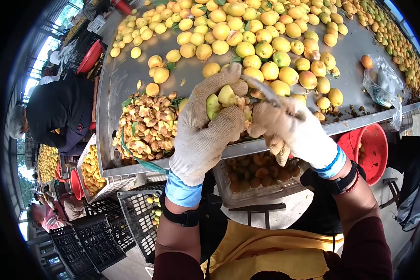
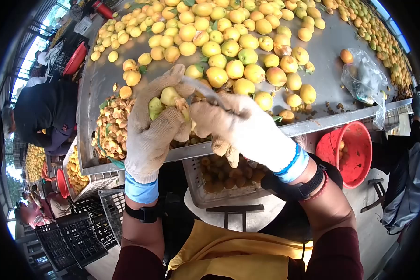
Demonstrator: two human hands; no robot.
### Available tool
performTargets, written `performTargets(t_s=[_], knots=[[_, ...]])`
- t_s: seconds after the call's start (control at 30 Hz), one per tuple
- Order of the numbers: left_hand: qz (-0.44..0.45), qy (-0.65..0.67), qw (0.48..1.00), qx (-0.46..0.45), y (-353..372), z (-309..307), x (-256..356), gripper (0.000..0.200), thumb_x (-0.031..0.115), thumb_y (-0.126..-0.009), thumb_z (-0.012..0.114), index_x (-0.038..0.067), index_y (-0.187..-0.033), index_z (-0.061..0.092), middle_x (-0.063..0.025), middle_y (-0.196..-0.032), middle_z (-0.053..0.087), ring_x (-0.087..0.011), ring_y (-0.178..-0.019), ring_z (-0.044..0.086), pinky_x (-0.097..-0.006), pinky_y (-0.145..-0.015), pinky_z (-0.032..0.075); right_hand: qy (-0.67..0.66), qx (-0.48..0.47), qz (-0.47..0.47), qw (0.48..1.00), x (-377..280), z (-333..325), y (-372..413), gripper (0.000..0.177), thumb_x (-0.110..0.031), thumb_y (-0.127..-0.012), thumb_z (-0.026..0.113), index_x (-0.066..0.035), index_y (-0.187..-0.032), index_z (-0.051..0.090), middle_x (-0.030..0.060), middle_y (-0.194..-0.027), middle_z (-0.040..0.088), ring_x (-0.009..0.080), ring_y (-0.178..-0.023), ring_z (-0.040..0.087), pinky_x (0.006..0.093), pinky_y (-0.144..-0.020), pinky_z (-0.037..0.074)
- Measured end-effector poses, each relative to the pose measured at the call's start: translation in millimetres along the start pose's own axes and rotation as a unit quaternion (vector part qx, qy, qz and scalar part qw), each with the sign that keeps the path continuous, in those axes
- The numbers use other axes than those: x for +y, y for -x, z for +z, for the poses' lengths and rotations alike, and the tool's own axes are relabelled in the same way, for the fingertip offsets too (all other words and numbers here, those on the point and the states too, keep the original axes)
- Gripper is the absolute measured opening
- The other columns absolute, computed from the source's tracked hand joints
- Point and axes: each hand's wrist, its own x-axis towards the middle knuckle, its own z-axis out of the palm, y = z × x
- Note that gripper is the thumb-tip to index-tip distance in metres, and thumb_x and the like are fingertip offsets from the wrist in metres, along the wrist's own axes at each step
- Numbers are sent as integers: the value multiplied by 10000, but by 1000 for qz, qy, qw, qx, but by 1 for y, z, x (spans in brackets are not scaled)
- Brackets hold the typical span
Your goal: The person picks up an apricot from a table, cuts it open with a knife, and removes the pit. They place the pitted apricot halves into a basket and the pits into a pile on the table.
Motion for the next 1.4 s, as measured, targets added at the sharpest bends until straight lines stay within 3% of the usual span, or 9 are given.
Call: performTargets(t_s=[0.23,0.63,0.7,0.97,1.1,1.23,1.3,1.37,1.4], knots=[[117,-222,967,39,2,5,-26,495,-33,-897,683,16,-1375,565,-150,-1326,629,-256,-1173,640,-336,-995,528,81,45,-89,992,0,4,-18,387,-380,-961,729,-19,-1095,689,16,-756,658,56,-493,556,189,-422,421],[36,87,993,73,2,12,-17,391,-61,-953,594,-14,-1340,560,-150,-1345,628,-201,-1213,621,-321,-1004,544,-385,-57,28,921,32,19,-31,268,-364,-1055,626,-102,-1001,649,0,-737,630,77,-455,542,227,-395,429],[16,182,981,72,1,10,-15,405,-10,-976,591,-18,-1377,532,-154,-1355,623,-197,-1193,631,-310,-945,568,-427,-101,-3,898,38,15,-35,408,-427,-1114,464,-90,-1326,549,27,-853,666,100,-574,599,210,-494,460],[-61,390,917,51,4,-27,-20,646,527,-1083,463,-4,-1446,523,-148,-1247,681,-132,-739,601,-200,-525,395,118,47,-131,983,9,-3,-50,358,-355,-1022,627,-24,-1135,709,54,-913,726,88,-530,562,236,-462,459],[-58,335,936,91,14,-32,-13,617,540,-1070,494,10,-1369,597,-144,-1183,723,-129,-734,637,-195,-469,355,51,72,-86,992,-12,-26,-41,413,-331,-1004,633,8,-1238,657,59,-971,735,70,-582,566,221,-488,464],[-263,81,952,-131,48,7,8,432,370,-1053,599,27,-1314,631,-143,-1202,720,-200,-989,702,-276,-784,556,-314,92,-162,931,-11,-70,-39,374,-262,-1070,569,-7,-1343,543,48,-1011,753,25,-510,486,166,-435,428],[-252,-31,950,-183,62,30,-19,422,183,-1016,649,24,-1400,574,-119,-1124,716,-152,-828,674,-263,-663,526,-331,-13,-82,940,21,-80,-36,294,-277,-1091,553,2,-1165,609,4,-839,665,35,-537,497,199,-488,476],[-16,-229,952,-203,73,41,-45,486,152,-974,718,35,-1422,570,-92,-1090,670,-170,-952,642,-300,-862,542,-393,-33,-86,915,29,-86,-32,272,-272,-1085,569,-7,-1140,605,13,-830,655,44,-524,493,207,-493,494],[-106,-248,935,-229,68,46,-23,506,150,-968,724,18,-1431,566,-103,-1134,651,-184,-1080,607,-329,-1015,493,-413,36,-110,903,18,-86,-26,275,-280,-1083,575,-13,-1141,600,10,-831,653,41,-526,495,207,-485,482]])
